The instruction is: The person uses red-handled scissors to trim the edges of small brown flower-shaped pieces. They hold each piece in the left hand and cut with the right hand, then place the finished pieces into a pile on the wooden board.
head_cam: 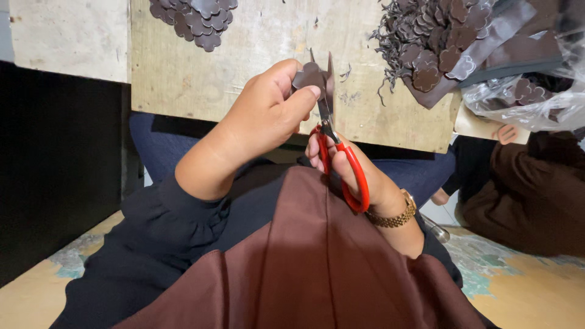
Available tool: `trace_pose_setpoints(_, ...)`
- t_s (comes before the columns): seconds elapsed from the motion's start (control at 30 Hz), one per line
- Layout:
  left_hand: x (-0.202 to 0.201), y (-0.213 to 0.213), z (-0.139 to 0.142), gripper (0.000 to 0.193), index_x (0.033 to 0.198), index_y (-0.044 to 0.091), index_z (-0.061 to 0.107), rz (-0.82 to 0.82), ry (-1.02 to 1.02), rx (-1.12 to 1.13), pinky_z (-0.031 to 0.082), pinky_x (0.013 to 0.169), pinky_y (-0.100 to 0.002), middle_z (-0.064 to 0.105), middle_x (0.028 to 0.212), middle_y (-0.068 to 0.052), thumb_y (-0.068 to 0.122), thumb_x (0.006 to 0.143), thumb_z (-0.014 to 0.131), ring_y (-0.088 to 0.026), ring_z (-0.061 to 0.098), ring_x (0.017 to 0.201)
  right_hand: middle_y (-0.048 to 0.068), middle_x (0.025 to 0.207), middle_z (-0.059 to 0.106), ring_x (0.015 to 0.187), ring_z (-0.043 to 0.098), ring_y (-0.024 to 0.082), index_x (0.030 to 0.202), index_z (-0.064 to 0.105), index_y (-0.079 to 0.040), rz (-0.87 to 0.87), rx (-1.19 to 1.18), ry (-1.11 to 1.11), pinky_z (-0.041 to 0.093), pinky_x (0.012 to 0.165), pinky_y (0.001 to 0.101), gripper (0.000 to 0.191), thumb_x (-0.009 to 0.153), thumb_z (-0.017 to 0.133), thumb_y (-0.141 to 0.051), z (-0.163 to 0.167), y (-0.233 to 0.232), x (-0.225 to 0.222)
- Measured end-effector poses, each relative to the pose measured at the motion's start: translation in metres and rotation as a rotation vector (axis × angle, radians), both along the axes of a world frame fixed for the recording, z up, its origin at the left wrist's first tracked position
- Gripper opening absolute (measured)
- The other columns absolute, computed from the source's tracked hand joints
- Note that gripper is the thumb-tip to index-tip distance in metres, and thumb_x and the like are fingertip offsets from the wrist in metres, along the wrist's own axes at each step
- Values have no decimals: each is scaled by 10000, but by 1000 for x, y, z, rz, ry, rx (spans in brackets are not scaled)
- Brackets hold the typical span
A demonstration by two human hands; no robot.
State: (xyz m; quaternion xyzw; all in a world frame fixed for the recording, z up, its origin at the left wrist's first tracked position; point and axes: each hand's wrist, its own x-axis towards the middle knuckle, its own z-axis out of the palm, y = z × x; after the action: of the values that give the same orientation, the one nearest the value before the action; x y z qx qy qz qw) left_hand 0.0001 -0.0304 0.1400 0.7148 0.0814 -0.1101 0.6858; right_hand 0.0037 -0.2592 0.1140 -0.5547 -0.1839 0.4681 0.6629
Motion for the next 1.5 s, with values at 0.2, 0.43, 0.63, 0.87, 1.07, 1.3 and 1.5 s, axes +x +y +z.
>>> trace_pose_setpoints(0.2, 5, -2, -5, 133, 1023, 24, 634, 45, -47, -294, 541, 611, -214, 667, 804, -1, 157, 1013, 631, -45, 621, 682, 10, 1071, 500, 960, 465, 111, 1227, 528, -31, -5, 30, -24, 425, 864, 260, 722, 995, 530, -715, -2, 3, 4)
trace_pose_setpoints(0.43, 6, -6, -14, 96, 1029, 15, 630, 90, -103, -418, 524, 650, -220, 658, 859, -8, 109, 1024, 648, -54, 597, 711, 11, 1052, 508, 945, 466, 112, 1224, 522, -28, -16, 26, -20, 431, 867, 262, 726, 991, 528, -716, 0, 4, 5)
trace_pose_setpoints(0.63, 4, -9, -6, 142, 978, 30, 596, 113, -35, -389, 559, 660, -218, 673, 831, -12, 146, 1056, 574, -50, 625, 716, 25, 1099, 497, 966, 469, 122, 1261, 514, -12, -53, 42, -4, 430, 888, 272, 756, 982, 541, -714, 6, 6, 4)
trace_pose_setpoints(0.87, 0, -8, 9, 140, 989, 15, 626, 128, -44, -298, 574, 649, -234, 704, 838, -42, 146, 1029, 601, -62, 658, 725, 43, 1134, 522, 1024, 488, 134, 1257, 529, -10, -7, 23, -70, 440, 953, 292, 803, 966, 514, -758, 16, 7, 5)
trace_pose_setpoints(1.07, -1, -9, 10, 144, 977, 14, 620, 133, -64, -244, 586, 656, -231, 733, 866, -58, 150, 1023, 600, -67, 685, 736, 43, 1139, 514, 1029, 482, 135, 1255, 526, -7, -8, 48, -52, 441, 959, 296, 828, 949, 524, -777, 16, 9, 5)
trace_pose_setpoints(1.3, -2, -11, 6, 141, 978, 3, 625, 143, -115, -240, 599, 701, -236, 733, 865, -58, 130, 1032, 601, -69, 690, 770, 39, 1127, 512, 994, 482, 134, 1254, 525, -11, -14, 35, -84, 445, 908, 283, 819, 958, 507, -773, 14, 8, 5)
trace_pose_setpoints(1.5, -2, -13, 6, 146, 955, 10, 620, 164, -61, -238, 600, 673, -229, 738, 862, -58, 136, 1023, 596, -69, 697, 757, 32, 1099, 504, 967, 481, 127, 1231, 526, -21, 4, 21, -131, 454, 877, 274, 798, 963, 504, -773, 12, 7, 6)
